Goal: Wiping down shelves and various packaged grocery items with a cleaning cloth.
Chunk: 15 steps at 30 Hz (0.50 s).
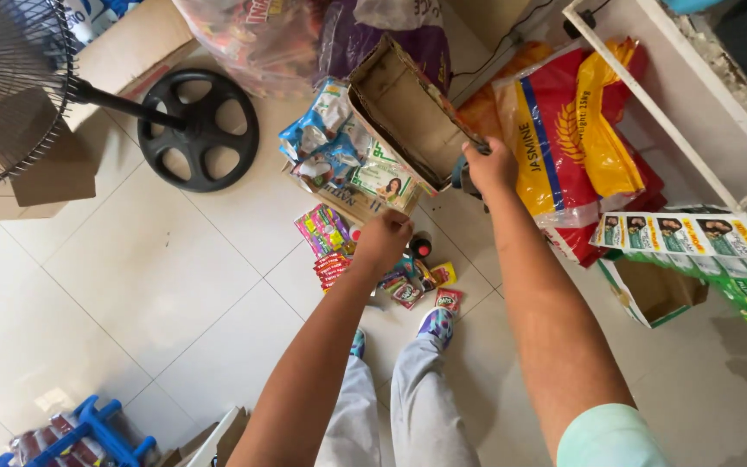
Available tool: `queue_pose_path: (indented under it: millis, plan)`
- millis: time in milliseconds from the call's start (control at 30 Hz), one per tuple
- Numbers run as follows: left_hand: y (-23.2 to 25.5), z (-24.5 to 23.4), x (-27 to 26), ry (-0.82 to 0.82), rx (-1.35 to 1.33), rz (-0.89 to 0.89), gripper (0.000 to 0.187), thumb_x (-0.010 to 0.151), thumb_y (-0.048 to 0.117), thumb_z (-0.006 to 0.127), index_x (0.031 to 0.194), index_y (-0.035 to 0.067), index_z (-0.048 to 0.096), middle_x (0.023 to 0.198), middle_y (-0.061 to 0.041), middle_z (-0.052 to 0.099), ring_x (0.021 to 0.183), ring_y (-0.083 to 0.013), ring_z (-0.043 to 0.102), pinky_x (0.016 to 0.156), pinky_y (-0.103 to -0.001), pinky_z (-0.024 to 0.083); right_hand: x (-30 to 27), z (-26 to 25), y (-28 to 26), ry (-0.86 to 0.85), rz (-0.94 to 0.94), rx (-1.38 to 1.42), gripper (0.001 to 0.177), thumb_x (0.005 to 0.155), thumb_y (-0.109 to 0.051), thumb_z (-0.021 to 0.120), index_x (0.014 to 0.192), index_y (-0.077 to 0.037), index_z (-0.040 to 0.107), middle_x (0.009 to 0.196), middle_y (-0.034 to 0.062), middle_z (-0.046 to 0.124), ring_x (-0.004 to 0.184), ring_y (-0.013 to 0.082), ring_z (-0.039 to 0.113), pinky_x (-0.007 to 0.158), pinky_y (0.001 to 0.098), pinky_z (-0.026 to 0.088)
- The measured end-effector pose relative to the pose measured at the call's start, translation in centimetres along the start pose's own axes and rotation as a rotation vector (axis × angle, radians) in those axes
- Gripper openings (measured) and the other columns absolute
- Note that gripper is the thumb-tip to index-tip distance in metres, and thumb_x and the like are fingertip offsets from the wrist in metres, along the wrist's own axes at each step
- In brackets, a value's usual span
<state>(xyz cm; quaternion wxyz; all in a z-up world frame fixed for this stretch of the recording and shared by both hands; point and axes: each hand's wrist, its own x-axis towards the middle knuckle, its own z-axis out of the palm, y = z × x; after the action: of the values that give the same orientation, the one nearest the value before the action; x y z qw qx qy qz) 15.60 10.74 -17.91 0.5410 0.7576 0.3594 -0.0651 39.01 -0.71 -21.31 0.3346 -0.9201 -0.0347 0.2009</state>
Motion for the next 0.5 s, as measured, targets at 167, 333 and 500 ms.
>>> queue_pose_path:
  millis: [167,333,500]
  plan:
    - [2.3,-1.2,0.5,0.027,-0.064,-0.026,0.035,0.092,0.032,0.067,0.11,0.002,0.069,0.091,-0.014,0.077,0.082,-0.0251,0.075,0.077,-0.036,0.058,-1.8,-1.0,-1.8,0.107,-0.061,0.261,0.04,0.086,-0.037,0.073,0.115,-0.01,0.074,0.106,0.0107,0.077,0.1,0.026,0.072,0.088,0.0371,0.054]
    - [1.9,-0.7,3.0,0.147,-0.252,0.055,0.052,0.093,0.037,0.07,0.125,-0.002,0.059,0.101,-0.014,0.074,0.087,-0.0217,0.071,0.077,-0.037,0.057,-4.5,-2.0,-2.8,0.155,-0.093,0.314,0.034,0.094,-0.034,0.069,0.114,-0.007,0.075,0.104,0.011,0.077,0.098,0.0251,0.072,0.088,0.0362,0.053]
    - [4.0,-2.2,2.8,0.226,-0.426,-0.076,0.072,0.087,0.044,0.073,0.137,0.0,0.046,0.121,-0.015,0.063,0.103,-0.0233,0.065,0.084,-0.038,0.056,-6.6,-1.7,-1.9,0.181,-0.225,0.547,0.035,0.095,-0.031,0.068,0.117,-0.004,0.068,0.113,0.0116,0.072,0.105,0.0241,0.068,0.094,0.0344,0.052]
